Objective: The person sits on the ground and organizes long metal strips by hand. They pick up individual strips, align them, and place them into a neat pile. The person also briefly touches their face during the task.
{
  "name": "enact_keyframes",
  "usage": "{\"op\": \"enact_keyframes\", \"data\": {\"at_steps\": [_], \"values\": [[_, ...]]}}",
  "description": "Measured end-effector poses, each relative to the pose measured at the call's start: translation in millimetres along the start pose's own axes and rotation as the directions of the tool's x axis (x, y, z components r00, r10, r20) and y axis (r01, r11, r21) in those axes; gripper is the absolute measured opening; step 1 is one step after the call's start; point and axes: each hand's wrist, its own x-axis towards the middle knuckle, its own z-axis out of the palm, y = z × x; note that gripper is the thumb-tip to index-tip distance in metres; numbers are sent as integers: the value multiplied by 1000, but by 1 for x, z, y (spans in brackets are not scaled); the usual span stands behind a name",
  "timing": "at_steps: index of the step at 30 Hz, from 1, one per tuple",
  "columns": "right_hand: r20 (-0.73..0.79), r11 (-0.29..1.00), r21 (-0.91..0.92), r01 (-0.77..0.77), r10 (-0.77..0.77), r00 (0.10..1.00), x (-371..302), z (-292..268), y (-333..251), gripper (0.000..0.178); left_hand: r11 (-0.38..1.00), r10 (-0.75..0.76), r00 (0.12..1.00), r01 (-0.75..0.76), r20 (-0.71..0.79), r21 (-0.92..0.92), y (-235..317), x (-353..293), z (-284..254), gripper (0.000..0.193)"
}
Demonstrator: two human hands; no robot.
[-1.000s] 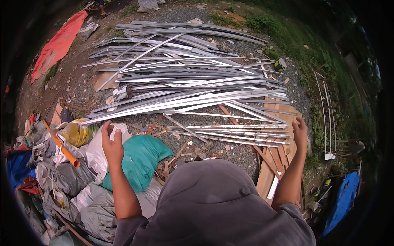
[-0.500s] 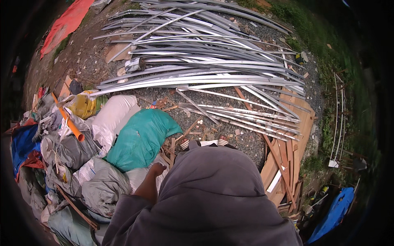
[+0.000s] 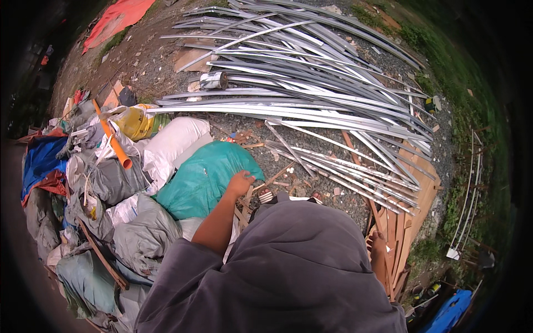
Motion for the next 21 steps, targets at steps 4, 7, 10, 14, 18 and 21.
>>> {"op": "enact_keyframes", "data": {"at_steps": [4,7,10,14,18,21], "values": [[185,989,-141,-54,80,980,19,15,89,39,968,-64,980,15,189,250,-89,-28,28,53],[303,949,-293,112,-18,953,49,14,163,35,810,-19,935,-193,354,553,-167,-45,36,49],[428,861,-348,370,-205,880,76,12,201,31,736,-79,948,-154,310,660,-218,-62,32,43],[384,885,-277,374,-255,888,67,6,155,28,865,-44,989,-34,143,501,-215,-58,13,44],[144,998,31,-46,41,989,32,12,49,30,951,-57,990,16,127,307,-149,-36,-1,50],[165,993,116,5,-24,986,23,23,-2,34,981,-112,993,102,47,166,-89,-30,3,50]]}}
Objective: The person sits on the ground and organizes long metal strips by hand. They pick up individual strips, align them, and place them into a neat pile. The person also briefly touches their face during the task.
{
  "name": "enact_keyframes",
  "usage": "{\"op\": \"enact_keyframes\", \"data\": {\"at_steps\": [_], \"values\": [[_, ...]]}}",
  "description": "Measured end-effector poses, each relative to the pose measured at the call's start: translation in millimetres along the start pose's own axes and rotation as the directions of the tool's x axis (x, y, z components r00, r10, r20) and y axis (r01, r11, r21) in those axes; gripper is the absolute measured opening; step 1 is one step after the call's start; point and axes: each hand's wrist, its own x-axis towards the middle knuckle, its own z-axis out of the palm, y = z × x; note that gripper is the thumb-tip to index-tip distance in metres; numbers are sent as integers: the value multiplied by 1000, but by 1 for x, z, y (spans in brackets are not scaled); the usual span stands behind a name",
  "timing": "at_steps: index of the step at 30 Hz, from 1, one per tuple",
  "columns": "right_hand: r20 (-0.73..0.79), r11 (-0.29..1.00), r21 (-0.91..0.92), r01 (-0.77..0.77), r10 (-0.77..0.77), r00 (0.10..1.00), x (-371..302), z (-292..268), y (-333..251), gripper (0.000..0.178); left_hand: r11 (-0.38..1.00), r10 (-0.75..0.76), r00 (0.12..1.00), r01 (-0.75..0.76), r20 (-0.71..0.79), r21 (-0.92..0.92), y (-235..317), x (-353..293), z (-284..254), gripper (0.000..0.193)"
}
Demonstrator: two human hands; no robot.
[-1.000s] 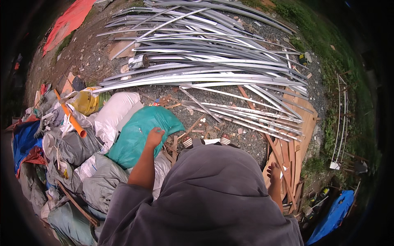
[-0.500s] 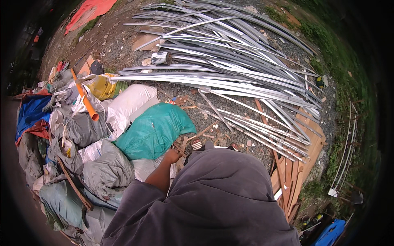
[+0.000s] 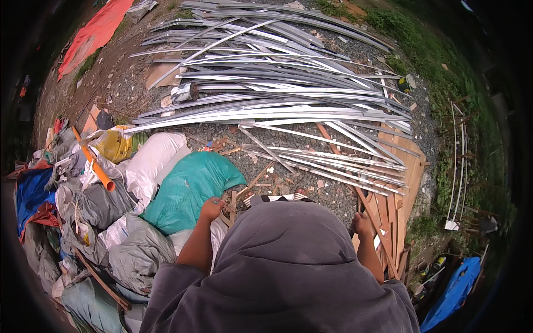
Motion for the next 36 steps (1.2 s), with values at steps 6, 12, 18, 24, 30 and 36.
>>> {"op": "enact_keyframes", "data": {"at_steps": [6,12,18,24,30,36], "values": [[-63,996,-83,-25,20,998,1,11,6,39,981,39,999,-34,23,-192,53,-6,10,47],[-119,966,-110,-232,219,968,-24,6,67,38,999,50,998,-51,32,10,-4,-9,18,39],[-151,957,-71,-280,267,952,-49,3,94,39,732,427,867,-498,257,465,-92,16,8,29],[-172,976,-47,-214,203,964,-49,14,82,40,987,134,984,-143,119,69,-42,15,-3,32],[-149,986,-33,-162,155,977,-42,21,63,36,988,148,986,-151,77,41,58,21,-5,42],[-176,986,77,-146,157,972,-52,25,61,32,988,155,982,-154,106,-15,64,21,-5,45]]}}
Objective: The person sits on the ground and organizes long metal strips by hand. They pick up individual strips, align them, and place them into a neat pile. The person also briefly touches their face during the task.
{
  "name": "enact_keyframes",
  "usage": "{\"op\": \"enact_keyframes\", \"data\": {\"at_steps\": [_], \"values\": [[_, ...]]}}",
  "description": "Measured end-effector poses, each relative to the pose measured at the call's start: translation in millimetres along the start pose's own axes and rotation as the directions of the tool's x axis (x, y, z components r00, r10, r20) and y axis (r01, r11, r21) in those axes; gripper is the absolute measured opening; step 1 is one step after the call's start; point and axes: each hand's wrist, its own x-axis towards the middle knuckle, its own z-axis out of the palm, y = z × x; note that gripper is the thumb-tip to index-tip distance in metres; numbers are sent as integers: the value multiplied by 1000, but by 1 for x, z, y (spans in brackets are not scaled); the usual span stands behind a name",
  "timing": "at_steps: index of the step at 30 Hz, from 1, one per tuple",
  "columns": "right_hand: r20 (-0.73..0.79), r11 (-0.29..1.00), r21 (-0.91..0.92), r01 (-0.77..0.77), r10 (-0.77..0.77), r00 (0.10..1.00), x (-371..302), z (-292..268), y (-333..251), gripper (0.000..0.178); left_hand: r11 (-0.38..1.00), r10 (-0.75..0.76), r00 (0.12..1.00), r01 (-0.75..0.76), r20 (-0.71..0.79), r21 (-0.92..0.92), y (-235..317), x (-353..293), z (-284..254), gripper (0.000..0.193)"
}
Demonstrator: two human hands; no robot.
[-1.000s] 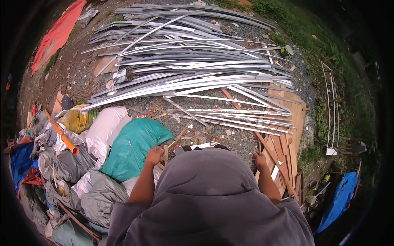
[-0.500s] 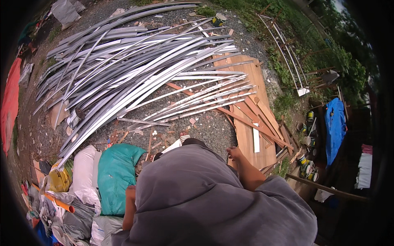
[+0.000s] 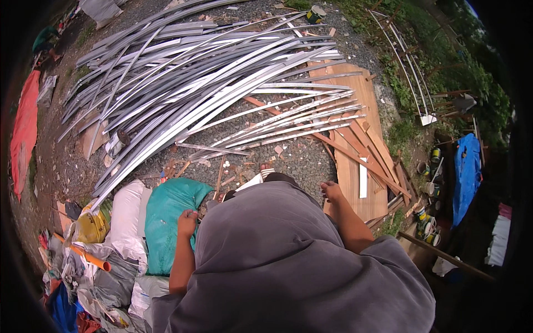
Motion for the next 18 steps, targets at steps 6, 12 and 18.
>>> {"op": "enact_keyframes", "data": {"at_steps": [6,12,18], "values": [[-4,993,-68,-94,94,996,-13,-1,19,31,986,-144,989,141,29,85,-62,-10,1,42],[7,984,-122,-128,130,991,-11,-3,38,35,987,-159,986,158,57,25,-119,-15,1,40],[45,993,-88,-78,82,996,-10,2,25,37,991,-90,996,87,25,104,-106,-10,6,45]]}}
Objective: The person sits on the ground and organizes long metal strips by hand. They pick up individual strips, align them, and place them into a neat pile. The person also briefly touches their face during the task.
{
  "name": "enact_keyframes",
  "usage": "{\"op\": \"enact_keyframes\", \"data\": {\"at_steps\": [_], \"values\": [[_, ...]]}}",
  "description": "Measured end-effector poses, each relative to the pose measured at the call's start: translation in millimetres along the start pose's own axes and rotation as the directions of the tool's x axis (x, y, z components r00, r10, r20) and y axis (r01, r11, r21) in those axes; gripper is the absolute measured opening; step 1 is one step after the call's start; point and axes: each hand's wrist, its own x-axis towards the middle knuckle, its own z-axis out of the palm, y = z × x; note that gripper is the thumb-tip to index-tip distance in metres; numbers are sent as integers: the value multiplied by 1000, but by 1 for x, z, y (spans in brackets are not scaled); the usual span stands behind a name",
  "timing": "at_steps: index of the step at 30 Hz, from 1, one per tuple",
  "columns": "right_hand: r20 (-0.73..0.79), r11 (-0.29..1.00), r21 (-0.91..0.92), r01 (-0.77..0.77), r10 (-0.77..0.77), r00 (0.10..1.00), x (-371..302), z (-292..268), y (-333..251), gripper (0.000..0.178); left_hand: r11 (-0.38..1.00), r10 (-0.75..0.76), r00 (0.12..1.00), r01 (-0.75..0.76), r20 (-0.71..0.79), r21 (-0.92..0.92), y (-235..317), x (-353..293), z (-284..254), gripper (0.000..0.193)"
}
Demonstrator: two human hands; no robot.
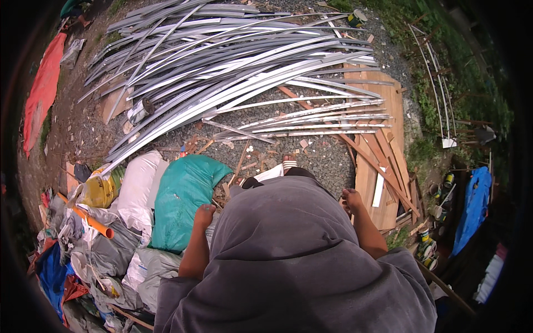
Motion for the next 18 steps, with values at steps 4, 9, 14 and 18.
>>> {"op": "enact_keyframes", "data": {"at_steps": [4,9,14,18], "values": [[-26,996,-60,63,-65,998,-17,3,-19,36,998,-3,1000,3,5,-61,27,-7,-5,47],[-60,994,-26,102,-103,993,-31,6,-25,35,997,12,999,-9,35,-78,33,-10,-11,46],[-73,994,-19,103,-104,992,-36,5,1,31,999,39,997,-38,63,-16,-4,5,-11,44],[-97,999,10,44,-43,994,-55,7,25,43,995,77,994,-82,78,57,-48,26,-11,42]]}}
